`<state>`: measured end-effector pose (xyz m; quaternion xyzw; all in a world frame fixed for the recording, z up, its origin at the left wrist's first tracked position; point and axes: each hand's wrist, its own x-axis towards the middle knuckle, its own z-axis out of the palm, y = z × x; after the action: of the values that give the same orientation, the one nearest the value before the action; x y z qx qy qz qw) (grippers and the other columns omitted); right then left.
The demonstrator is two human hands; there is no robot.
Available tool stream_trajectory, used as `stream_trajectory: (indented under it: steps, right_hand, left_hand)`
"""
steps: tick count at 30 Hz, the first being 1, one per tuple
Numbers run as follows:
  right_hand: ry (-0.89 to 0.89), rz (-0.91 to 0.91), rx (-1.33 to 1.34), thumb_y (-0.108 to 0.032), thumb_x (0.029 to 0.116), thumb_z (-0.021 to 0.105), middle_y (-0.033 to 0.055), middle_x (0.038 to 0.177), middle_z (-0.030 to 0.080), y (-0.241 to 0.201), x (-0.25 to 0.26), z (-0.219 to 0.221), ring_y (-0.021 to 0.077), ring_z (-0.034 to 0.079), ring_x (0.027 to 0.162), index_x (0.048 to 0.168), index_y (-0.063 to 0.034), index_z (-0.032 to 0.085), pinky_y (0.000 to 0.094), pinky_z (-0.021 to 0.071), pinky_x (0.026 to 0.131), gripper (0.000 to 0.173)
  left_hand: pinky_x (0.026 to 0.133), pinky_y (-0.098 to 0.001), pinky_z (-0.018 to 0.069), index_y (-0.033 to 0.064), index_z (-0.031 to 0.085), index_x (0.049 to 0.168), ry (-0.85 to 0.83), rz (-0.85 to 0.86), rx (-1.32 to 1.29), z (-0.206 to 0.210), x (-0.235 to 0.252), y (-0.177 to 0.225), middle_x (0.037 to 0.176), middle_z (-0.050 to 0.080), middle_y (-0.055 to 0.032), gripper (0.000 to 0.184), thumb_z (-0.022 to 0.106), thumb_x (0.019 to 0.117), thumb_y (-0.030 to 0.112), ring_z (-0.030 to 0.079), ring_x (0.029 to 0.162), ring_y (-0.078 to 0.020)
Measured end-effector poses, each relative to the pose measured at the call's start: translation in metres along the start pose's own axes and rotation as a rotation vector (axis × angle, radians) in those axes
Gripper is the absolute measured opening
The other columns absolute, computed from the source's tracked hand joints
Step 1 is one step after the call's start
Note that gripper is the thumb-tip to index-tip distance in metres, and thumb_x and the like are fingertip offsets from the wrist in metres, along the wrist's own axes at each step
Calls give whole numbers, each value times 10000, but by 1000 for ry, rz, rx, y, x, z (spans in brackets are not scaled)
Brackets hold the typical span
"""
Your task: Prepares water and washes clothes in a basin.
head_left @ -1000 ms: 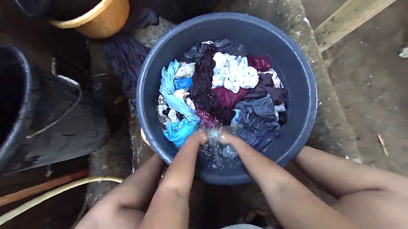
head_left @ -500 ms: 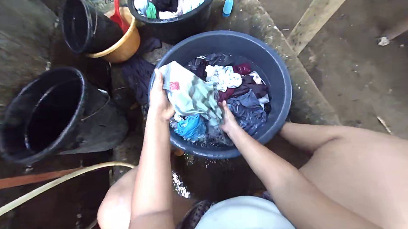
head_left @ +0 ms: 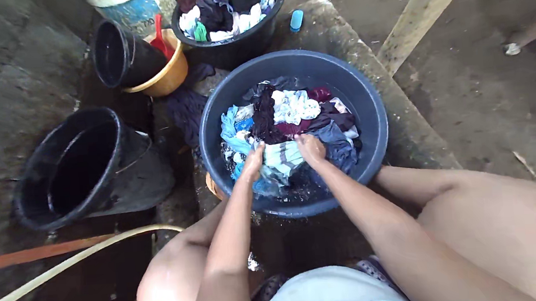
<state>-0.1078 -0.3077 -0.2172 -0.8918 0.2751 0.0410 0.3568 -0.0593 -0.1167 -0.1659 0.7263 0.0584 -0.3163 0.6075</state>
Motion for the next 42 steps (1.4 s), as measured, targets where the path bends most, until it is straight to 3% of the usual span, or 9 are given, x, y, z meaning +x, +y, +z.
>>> stream_trajectory:
  steps: [3, 6, 10, 15, 19, 24, 29, 35, 42]
  right_hand:
    - [7, -61, -155, -230, 1008, 608, 250, 1443, 547, 22, -13, 0, 486, 429, 1390, 1283, -62, 701, 718, 325, 1083, 335]
    - [-273, -159, -373, -197, 900, 718, 175, 1708, 189, 33, -21, 50, 499, 58, 1563, 1570, -243, 452, 851, 45, 1118, 723]
    - [-426, -86, -465, -365, 926, 695, 165, 1732, -54, 44, -9, 93, 483, -81, 1566, 1658, -300, 215, 847, 38, 1114, 878]
    - [-541, -88, -420, -341, 1016, 593, 257, 1704, 79, 68, 24, 104, 453, 87, 1575, 1642, -111, 253, 601, 142, 1261, 748]
    - [-715, -86, -418, -296, 1004, 616, 294, 1644, 267, 57, 43, 97, 473, 192, 1544, 1571, 46, 338, 661, 143, 1239, 718]
    - [-716, -140, 170, -129, 993, 651, 283, 1477, 505, 17, 54, 41, 364, 480, 1397, 1466, 81, 465, 487, 364, 1186, 549]
    - [-609, -308, 978, -410, 751, 834, 135, 1531, 464, 13, 10, 0, 176, 532, 1324, 1618, -66, 166, 366, 476, 1087, 1148]
    - [-376, -168, 689, -65, 998, 600, 224, 1271, 643, 41, 0, -27, 235, 637, 1150, 1333, 84, 574, 409, 515, 1035, 367]
    - [-109, -189, 1340, -325, 1022, 578, 65, 1419, 594, -18, -16, -4, 173, 619, 1189, 1521, -135, 402, 404, 555, 958, 562]
  left_hand:
    - [1040, -472, 496, -4, 404, 1509, -131, -55, 317, -29, 25, -24, 1341, 589, -250, 489, 448, 1110, 276, 609, 1201, -307]
    - [1152, -569, 378, -59, 489, 1449, -354, -98, 897, -13, 52, -64, 1493, 490, -281, 492, 514, 1077, 262, 483, 1387, -408]
    - [1146, -656, 352, 42, 393, 1560, -482, -188, 1206, 14, 80, -103, 1640, 311, -233, 584, 558, 1036, 240, 357, 1478, -447]
    - [1125, -665, 371, -41, 416, 1520, -445, -318, 1271, 37, 87, -111, 1587, 390, -267, 540, 531, 1051, 201, 404, 1449, -459]
    - [1148, -662, 334, -37, 386, 1542, -483, -355, 1239, 43, 87, -104, 1593, 376, -274, 577, 537, 1049, 223, 377, 1464, -460]
    - [1150, -526, 385, -106, 467, 1440, -298, -142, 528, 41, 66, -45, 1441, 518, -319, 545, 317, 1140, 324, 510, 1359, -390]
    - [937, -454, 505, -40, 474, 1420, -185, 122, 110, 28, -21, 78, 1159, 612, -211, 554, 270, 1137, 390, 605, 1012, -265]
    - [832, -352, 614, 119, 598, 1214, -212, 560, -416, -27, -123, 182, 1011, 718, -15, 497, 195, 1131, 398, 706, 936, -121]
    - [764, -385, 610, 210, 600, 1282, 57, 269, -616, -24, -15, 45, 1036, 725, -8, 686, 241, 1016, 731, 697, 916, -132]
